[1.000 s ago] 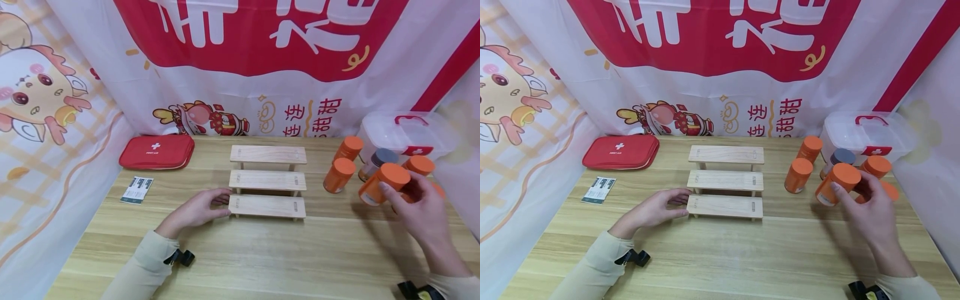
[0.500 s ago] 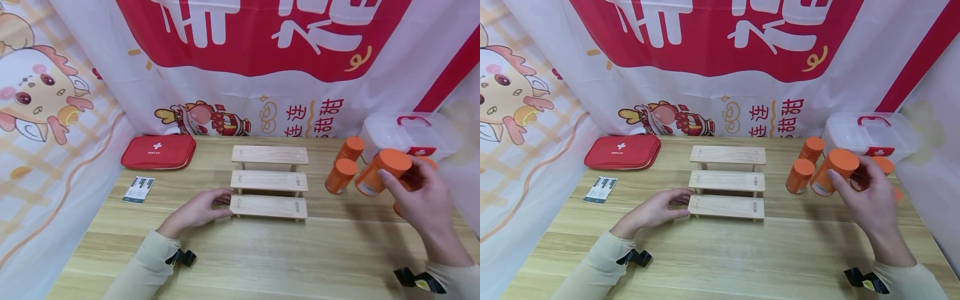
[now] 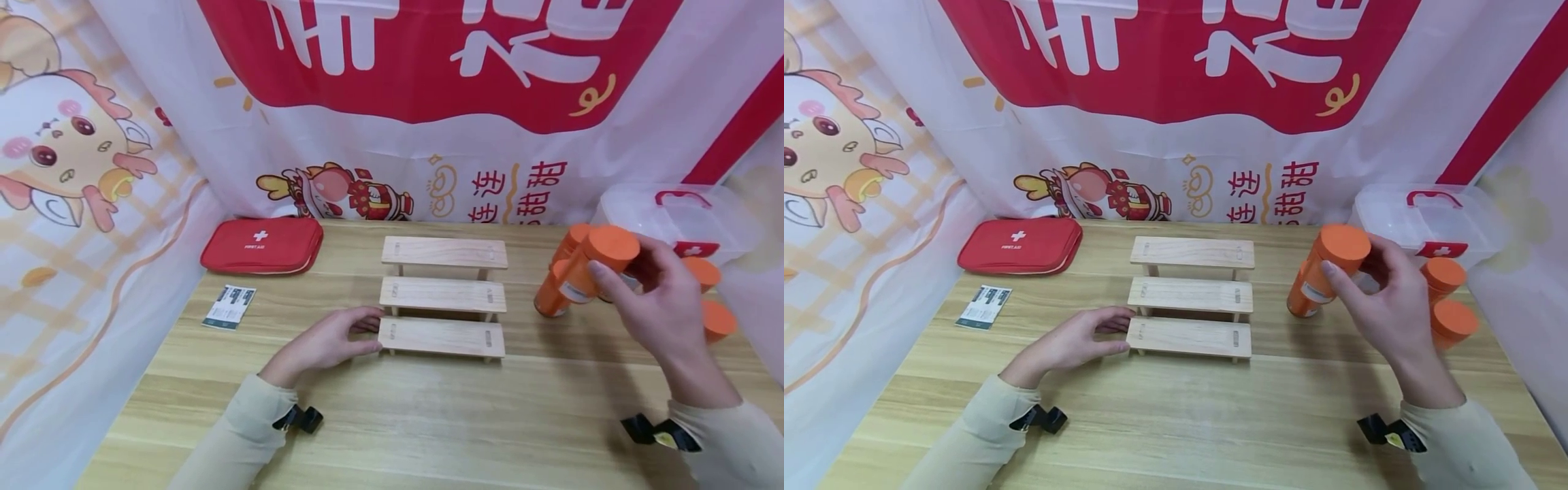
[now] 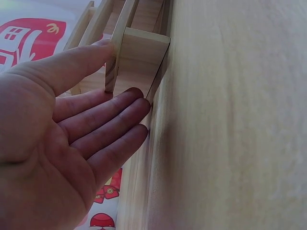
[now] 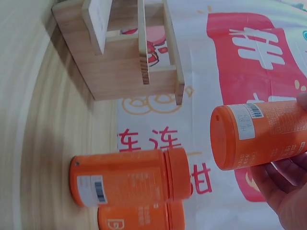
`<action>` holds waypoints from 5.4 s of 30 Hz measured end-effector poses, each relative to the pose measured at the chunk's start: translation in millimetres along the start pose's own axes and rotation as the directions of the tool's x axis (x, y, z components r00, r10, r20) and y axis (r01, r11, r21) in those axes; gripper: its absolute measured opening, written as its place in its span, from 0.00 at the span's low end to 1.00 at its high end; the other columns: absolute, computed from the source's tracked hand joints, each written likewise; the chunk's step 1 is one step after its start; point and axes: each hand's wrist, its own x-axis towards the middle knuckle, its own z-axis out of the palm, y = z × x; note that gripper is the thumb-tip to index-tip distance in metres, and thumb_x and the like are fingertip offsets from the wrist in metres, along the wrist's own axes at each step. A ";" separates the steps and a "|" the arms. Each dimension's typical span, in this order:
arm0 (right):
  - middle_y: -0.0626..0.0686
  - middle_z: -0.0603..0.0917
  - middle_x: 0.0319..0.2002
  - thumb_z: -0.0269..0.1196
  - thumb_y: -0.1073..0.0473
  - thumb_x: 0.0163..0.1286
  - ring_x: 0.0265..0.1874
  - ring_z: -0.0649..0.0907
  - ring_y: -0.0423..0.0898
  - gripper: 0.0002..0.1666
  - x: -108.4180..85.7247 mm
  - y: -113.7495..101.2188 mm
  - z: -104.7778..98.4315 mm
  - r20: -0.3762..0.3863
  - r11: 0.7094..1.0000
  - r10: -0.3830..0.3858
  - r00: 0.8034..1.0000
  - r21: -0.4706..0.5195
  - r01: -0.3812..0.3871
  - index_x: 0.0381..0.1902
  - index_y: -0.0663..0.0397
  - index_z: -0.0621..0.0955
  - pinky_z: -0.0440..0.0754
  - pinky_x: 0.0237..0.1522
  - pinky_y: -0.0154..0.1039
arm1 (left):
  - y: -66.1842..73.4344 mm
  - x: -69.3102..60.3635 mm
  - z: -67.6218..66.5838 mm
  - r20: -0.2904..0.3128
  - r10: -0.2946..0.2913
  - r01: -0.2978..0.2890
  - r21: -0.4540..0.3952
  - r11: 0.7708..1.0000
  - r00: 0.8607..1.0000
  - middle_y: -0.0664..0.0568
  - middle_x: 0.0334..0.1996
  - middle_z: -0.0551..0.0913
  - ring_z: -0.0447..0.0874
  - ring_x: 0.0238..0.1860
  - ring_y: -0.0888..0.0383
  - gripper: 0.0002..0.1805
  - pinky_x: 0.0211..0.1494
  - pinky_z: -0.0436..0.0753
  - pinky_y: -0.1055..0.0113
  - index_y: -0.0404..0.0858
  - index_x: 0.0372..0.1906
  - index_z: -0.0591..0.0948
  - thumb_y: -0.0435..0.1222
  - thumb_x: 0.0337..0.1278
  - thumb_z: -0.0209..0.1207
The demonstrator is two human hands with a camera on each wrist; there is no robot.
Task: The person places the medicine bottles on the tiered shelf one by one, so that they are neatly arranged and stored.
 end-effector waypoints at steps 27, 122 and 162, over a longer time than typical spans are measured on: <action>0.58 0.84 0.67 0.74 0.55 0.73 0.55 0.80 0.33 0.38 32.4 -43.3 65.2 0.153 0.980 -0.176 0.972 0.124 0.158 0.77 0.51 0.75 0.77 0.58 0.17 | 2.8 0.5 0.7 0.003 -0.012 0.012 -0.013 1.000 1.000 0.50 0.65 0.87 0.85 0.67 0.51 0.31 0.76 0.80 0.48 0.41 0.74 0.77 0.41 0.71 0.71; 0.58 0.78 0.75 0.73 0.56 0.75 0.74 0.78 0.57 0.40 47.9 -65.9 126.4 0.364 0.951 -0.198 0.910 0.295 0.089 0.79 0.54 0.71 0.81 0.72 0.62 | 1.0 -0.1 0.8 0.008 -0.029 0.029 -0.019 0.999 1.000 0.53 0.65 0.87 0.84 0.68 0.52 0.31 0.78 0.78 0.45 0.43 0.75 0.77 0.43 0.71 0.71; 0.64 0.75 0.77 0.71 0.43 0.75 0.76 0.73 0.69 0.46 13.8 29.3 24.1 0.251 0.992 0.037 0.967 -0.123 -0.006 0.83 0.49 0.67 0.71 0.71 0.78 | -1.5 -0.6 1.2 -0.003 -0.069 0.068 -0.022 0.997 0.998 0.53 0.64 0.87 0.84 0.68 0.51 0.32 0.78 0.77 0.44 0.43 0.74 0.77 0.44 0.71 0.71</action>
